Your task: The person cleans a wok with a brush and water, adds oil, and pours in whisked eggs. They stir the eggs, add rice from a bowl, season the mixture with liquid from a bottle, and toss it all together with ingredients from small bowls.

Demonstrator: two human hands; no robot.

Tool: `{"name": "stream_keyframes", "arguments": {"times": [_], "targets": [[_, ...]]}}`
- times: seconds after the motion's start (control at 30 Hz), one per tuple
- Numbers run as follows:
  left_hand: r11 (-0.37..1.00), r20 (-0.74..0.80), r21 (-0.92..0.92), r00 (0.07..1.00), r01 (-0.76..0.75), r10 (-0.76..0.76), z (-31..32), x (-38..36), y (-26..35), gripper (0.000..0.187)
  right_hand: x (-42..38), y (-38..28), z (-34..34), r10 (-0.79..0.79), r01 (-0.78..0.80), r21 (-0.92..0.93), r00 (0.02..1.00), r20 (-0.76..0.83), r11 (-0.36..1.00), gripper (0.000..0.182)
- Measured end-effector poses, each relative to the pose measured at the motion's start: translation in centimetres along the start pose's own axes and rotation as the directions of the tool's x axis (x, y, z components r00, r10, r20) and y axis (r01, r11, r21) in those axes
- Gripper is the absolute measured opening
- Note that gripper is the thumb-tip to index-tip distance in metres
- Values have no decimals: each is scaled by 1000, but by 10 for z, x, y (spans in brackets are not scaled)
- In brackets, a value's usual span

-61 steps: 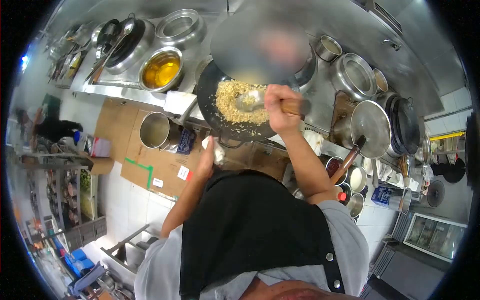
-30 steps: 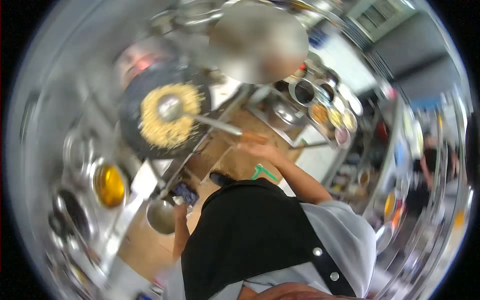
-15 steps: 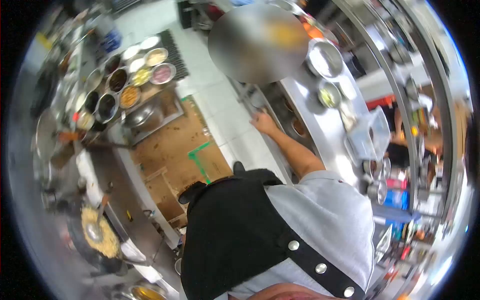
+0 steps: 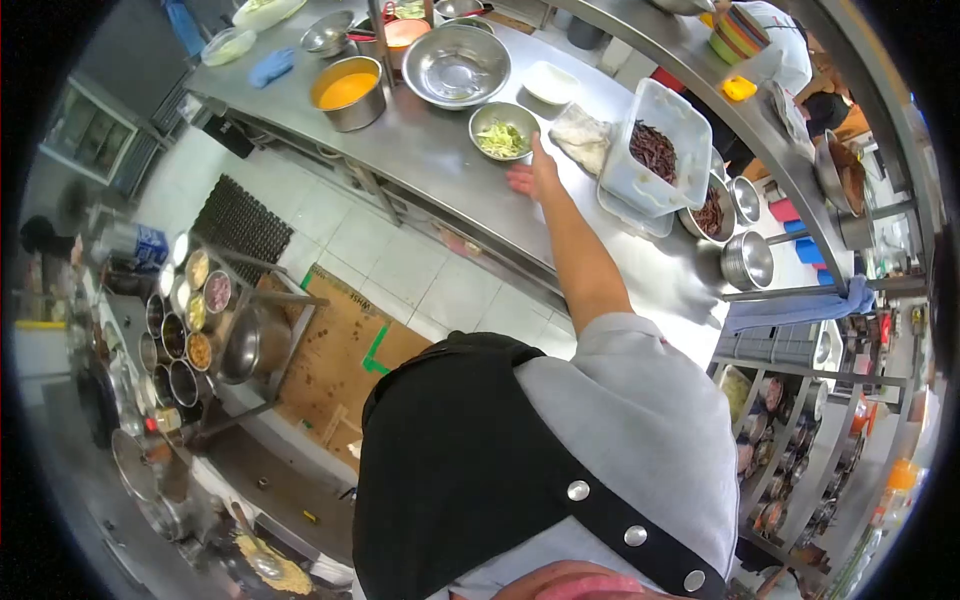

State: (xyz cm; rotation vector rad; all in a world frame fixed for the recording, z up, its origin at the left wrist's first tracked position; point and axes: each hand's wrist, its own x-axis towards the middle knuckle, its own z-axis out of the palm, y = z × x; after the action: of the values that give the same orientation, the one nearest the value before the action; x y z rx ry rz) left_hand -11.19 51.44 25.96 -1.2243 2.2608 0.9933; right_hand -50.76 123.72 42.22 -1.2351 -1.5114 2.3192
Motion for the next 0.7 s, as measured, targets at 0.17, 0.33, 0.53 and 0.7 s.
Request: {"name": "stream_keyframes", "arguments": {"times": [0.17,0.33,0.53,0.7], "targets": [[999,-26,-19,999,29,-29,-17,-9,27,39,56,6,0,41,-41,46,999,15,998,49],[974,-117,-216,992,-63,38,-9,-53,2,36,41,30,-11,22,-34,188,997,67,982,32],[968,-99,-199,979,155,-177,33,-101,-111,42,20,44,-9,-72,-3,503,989,131,864,39],[921,-86,-251,941,299,-329,65,-148,-208,48,36,-10,99,-250,200,160,874,417,967,43]]}}
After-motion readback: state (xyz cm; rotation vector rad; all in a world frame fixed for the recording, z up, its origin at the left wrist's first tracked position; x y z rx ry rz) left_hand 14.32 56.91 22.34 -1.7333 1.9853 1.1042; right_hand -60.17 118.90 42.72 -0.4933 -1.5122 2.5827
